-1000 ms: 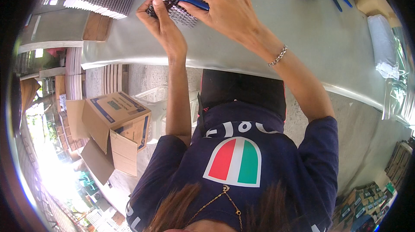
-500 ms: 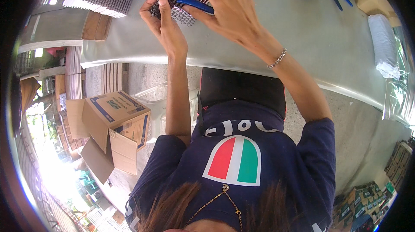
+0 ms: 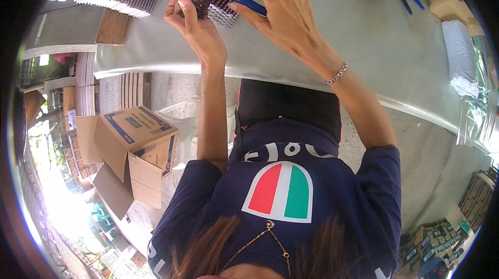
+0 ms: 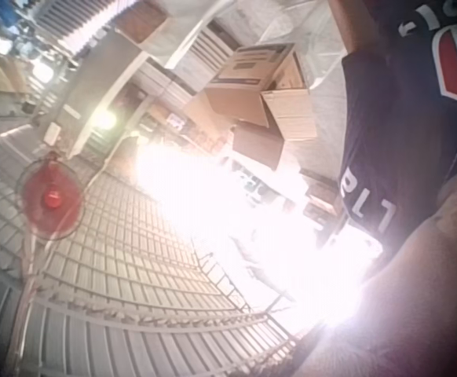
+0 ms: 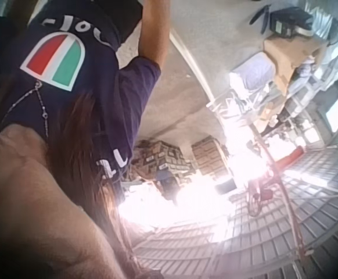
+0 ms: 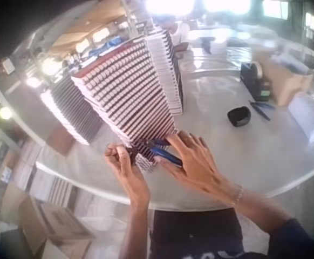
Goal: The person uses wire cutters to trim the ends of spiral bindings on pink spiral notebooks. They repeatedly pick up a notebook, cut the spiral, and place it back on a stack. The person also wipes the table surface with a white cloth during the process.
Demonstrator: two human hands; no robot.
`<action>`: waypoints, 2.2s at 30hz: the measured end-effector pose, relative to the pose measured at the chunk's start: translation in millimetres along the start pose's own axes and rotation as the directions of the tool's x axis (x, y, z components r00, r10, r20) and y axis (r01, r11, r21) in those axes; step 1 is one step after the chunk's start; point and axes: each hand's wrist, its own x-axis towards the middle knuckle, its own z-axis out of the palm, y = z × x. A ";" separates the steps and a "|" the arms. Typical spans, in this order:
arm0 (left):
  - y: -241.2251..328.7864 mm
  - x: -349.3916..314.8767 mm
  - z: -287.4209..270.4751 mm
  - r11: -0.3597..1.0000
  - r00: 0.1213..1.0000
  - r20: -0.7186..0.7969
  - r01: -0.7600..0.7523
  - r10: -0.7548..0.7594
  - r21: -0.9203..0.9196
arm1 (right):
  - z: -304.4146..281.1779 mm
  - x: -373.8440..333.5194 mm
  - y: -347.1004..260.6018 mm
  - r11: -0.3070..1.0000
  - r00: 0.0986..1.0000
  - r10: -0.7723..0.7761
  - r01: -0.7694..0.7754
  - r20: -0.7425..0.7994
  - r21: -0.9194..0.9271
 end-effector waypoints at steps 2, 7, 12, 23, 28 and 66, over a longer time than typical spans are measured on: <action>2.5 -2.8 -2.4 0.995 0.998 0.054 -0.025 0.020 0.093 | -4.4 3.6 -5.1 0.999 0.995 0.046 -0.044 0.090 -0.021; -0.8 -6.0 -8.5 0.954 0.994 0.104 -0.015 -0.017 0.299 | -1.7 6.0 -8.4 0.998 0.992 0.056 -0.057 0.115 0.013; -0.5 -7.8 -8.3 0.949 0.995 0.095 -0.019 -0.011 0.314 | -8.9 10.9 -8.7 0.998 0.985 0.035 -0.044 0.167 0.055; -3.1 -8.0 -5.9 0.957 0.995 0.096 -0.038 0.011 0.287 | 7.6 5.4 -2.4 0.998 0.997 -0.063 0.063 -0.035 0.006; -2.9 -7.2 -5.8 0.972 0.997 0.082 -0.025 0.006 0.234 | 13.2 -0.1 -2.0 0.990 0.990 0.049 -0.066 0.134 0.125; -6.5 -17.5 -10.4 0.994 0.994 0.047 0.101 -0.103 0.051 | 6.4 -13.3 1.6 0.997 0.986 0.075 -0.075 0.149 -0.005</action>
